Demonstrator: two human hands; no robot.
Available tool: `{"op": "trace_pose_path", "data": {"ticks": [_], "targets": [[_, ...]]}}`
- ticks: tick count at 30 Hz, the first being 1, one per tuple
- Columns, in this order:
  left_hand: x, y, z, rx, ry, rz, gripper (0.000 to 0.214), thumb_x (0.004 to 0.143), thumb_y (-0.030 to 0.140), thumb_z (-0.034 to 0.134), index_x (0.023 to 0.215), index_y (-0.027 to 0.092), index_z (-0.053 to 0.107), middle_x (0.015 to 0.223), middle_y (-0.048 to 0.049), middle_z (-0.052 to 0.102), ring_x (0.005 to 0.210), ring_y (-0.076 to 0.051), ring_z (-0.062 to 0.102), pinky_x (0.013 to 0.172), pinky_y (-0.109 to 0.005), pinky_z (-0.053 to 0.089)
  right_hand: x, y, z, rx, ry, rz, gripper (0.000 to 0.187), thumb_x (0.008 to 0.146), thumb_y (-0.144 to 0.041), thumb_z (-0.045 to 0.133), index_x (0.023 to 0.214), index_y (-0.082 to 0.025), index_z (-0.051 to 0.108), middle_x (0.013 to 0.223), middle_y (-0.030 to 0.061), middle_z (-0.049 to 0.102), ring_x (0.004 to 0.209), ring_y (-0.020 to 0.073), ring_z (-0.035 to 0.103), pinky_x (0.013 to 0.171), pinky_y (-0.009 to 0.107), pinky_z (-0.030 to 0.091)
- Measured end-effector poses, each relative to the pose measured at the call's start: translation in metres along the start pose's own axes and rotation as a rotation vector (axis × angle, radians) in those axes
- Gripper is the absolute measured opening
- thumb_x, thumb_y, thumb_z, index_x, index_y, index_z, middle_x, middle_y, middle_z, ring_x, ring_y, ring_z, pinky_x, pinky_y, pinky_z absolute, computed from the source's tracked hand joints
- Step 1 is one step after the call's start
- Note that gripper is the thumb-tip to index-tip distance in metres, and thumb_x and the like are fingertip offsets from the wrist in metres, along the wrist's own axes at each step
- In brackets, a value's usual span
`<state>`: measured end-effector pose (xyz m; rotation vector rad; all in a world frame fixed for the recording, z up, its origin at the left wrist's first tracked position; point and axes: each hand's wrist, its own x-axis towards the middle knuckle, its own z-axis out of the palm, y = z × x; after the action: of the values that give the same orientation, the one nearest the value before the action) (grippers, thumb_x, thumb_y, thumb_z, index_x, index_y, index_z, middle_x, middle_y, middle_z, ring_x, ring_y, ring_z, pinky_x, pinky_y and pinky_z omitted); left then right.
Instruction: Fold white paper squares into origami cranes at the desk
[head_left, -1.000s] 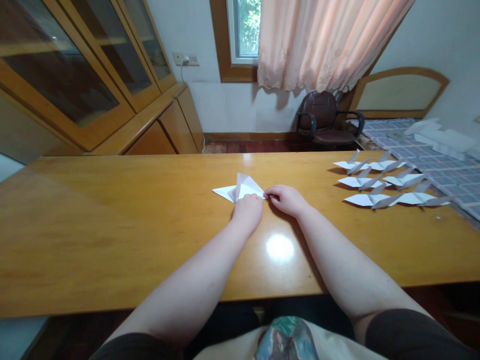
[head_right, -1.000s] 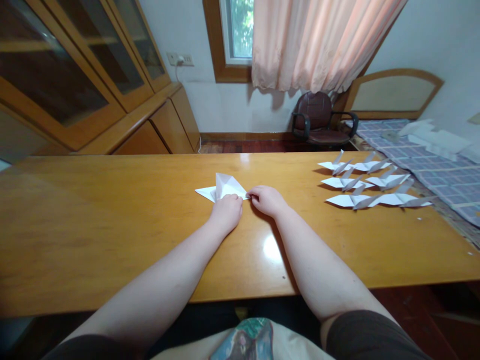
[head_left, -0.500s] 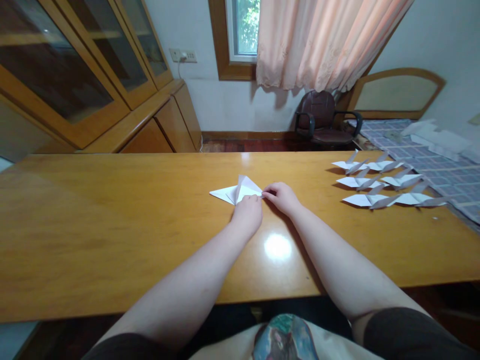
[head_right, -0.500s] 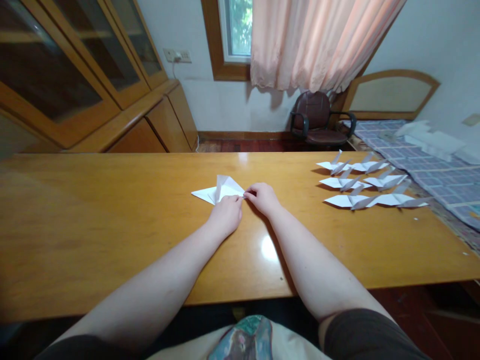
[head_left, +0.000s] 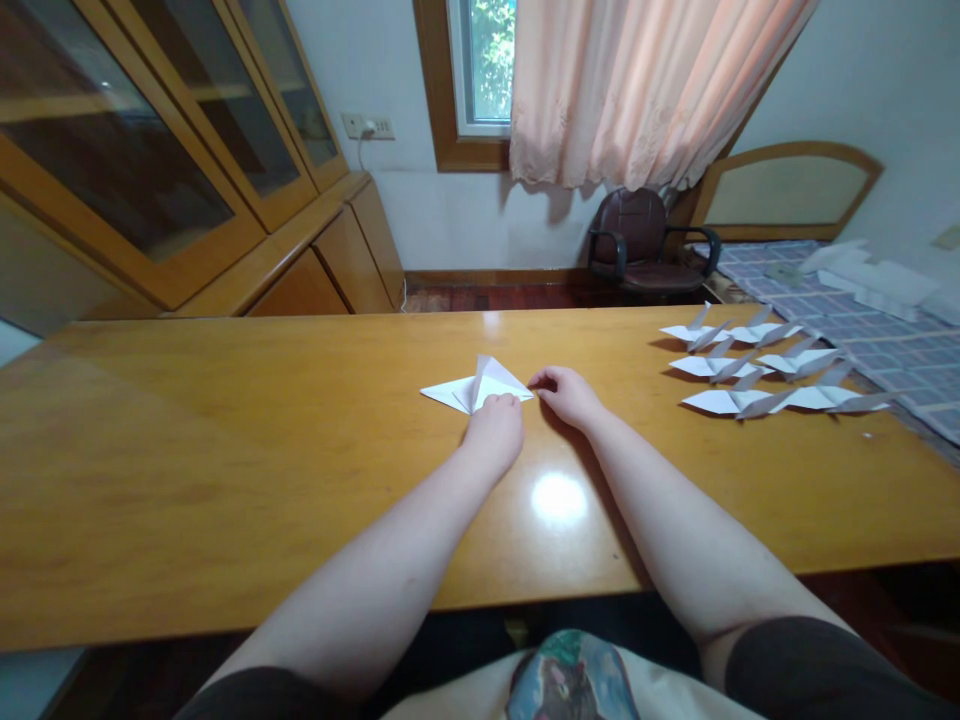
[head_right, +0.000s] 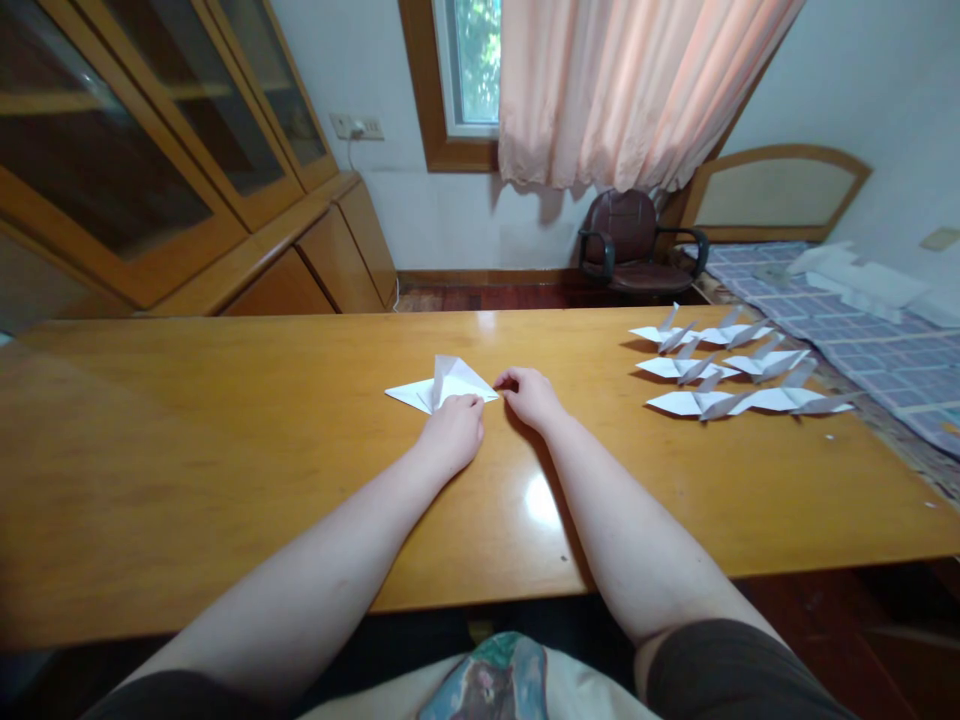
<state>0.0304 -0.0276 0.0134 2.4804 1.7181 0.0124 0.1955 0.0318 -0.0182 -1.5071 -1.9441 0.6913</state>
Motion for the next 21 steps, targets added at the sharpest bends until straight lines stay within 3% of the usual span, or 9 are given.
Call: {"op": "trace_pose_path", "data": {"ticks": [3, 6, 8, 15, 21], "targets": [[-0.001, 0.000, 0.000, -0.007, 0.011, 0.007, 0.033, 0.090, 0.015, 0.039, 0.116, 0.010, 0.059, 0.115, -0.0136, 0.060, 0.107, -0.024, 0.053, 0.088, -0.033, 0.047, -0.003, 0.004, -0.003, 0.010, 0.057, -0.076, 0.031, 0.072, -0.003, 0.049, 0.086, -0.019, 0.071, 0.088, 0.0028, 0.073, 0.082, 0.0156, 0.065, 0.079, 0.029, 0.050], [-0.003, 0.000, 0.001, -0.014, 0.028, 0.005, 0.034, 0.091, 0.016, 0.039, 0.120, 0.010, 0.055, 0.115, -0.0141, 0.058, 0.107, -0.024, 0.053, 0.088, -0.034, 0.047, -0.006, 0.001, -0.006, -0.094, -0.022, -0.309, 0.030, 0.072, -0.007, 0.052, 0.085, -0.022, 0.074, 0.102, 0.0042, 0.071, 0.096, 0.0190, 0.063, 0.092, 0.035, 0.047], [-0.004, 0.000, 0.002, -0.018, 0.038, 0.002, 0.034, 0.092, 0.018, 0.039, 0.122, 0.011, 0.054, 0.116, -0.0141, 0.057, 0.107, -0.024, 0.052, 0.088, -0.034, 0.047, -0.007, -0.003, -0.008, -0.190, -0.076, -0.392, 0.029, 0.073, -0.010, 0.054, 0.086, -0.025, 0.075, 0.112, 0.0042, 0.069, 0.104, 0.0213, 0.061, 0.097, 0.039, 0.044], [-0.010, 0.003, -0.001, 0.034, 0.075, -0.079, 0.035, 0.091, 0.028, 0.044, 0.123, 0.016, 0.056, 0.111, -0.0141, 0.057, 0.105, -0.028, 0.051, 0.086, -0.039, 0.044, -0.006, -0.007, -0.012, -0.200, -0.109, -0.333, 0.027, 0.074, -0.011, 0.054, 0.080, -0.025, 0.076, 0.106, 0.0020, 0.071, 0.100, 0.0193, 0.064, 0.095, 0.035, 0.046], [-0.015, 0.007, 0.002, 0.051, 0.086, -0.106, 0.044, 0.090, 0.031, 0.048, 0.132, 0.017, 0.050, 0.115, -0.0150, 0.057, 0.106, -0.029, 0.051, 0.088, -0.041, 0.043, -0.009, -0.012, -0.014, -0.247, -0.118, -0.406, 0.027, 0.075, -0.010, 0.053, 0.083, -0.025, 0.075, 0.102, 0.0012, 0.072, 0.096, 0.0195, 0.062, 0.092, 0.036, 0.045]]}}
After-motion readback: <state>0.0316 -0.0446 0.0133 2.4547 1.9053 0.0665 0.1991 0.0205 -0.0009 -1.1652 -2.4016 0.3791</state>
